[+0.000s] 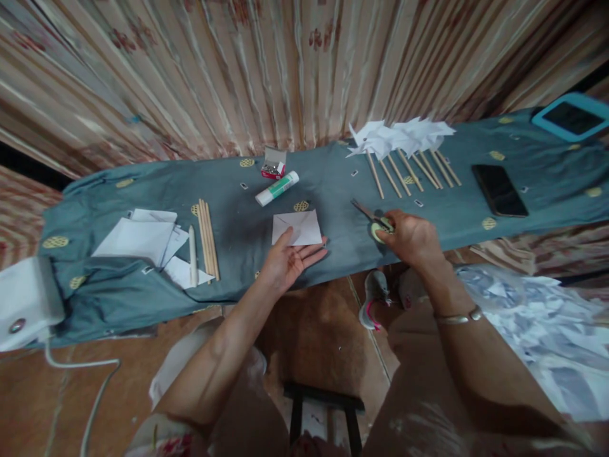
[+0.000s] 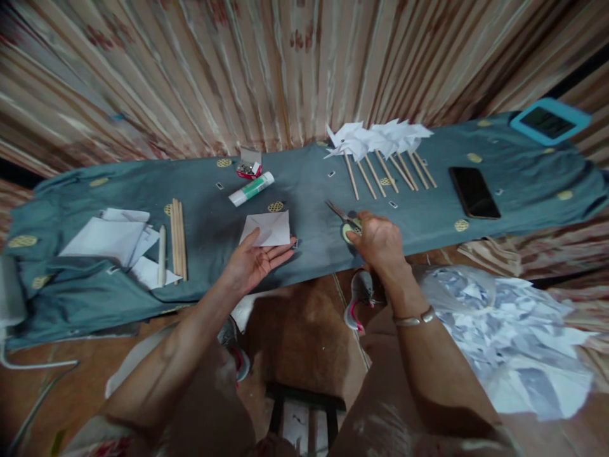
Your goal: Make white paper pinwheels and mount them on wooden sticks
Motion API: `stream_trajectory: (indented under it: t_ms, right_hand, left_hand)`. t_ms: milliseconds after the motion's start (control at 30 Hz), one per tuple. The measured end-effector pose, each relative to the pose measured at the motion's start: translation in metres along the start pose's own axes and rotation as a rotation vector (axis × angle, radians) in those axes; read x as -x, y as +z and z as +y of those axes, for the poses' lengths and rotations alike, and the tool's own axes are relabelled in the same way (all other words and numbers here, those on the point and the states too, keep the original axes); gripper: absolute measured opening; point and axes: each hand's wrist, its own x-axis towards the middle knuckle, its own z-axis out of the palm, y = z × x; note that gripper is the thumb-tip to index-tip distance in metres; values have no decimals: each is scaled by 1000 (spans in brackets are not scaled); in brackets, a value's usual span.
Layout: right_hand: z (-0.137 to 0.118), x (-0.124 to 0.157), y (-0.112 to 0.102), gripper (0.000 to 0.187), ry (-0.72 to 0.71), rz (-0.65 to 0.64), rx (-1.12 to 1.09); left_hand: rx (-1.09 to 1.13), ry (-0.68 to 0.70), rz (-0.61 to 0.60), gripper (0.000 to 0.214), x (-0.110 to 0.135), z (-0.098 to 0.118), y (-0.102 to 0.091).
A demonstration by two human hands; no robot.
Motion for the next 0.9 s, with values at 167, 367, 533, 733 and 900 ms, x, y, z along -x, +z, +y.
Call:
stream_trajectory:
  t_ms: [167, 367, 533, 733, 900]
  right_hand:
    - [12, -11, -1, 28, 58, -65, -109]
    - [19, -17, -5, 32, 98, -129, -207]
    - [-6, -11, -11, 25, 50, 42, -241]
    - [-70, -10, 5, 27, -283, 153, -502]
    - [-112, -20, 26, 56, -328, 166, -579]
  left_hand:
    - [-5, -75, -22, 34, 14, -7, -1]
    - [-283, -141, -148, 28, 41, -23, -17]
    - [-1010, 535, -37, 19, 45, -12, -35]
    - [-1651, 1033, -21, 32, 17, 10, -52]
    - [-1870, 963, -37, 33, 5, 6, -52]
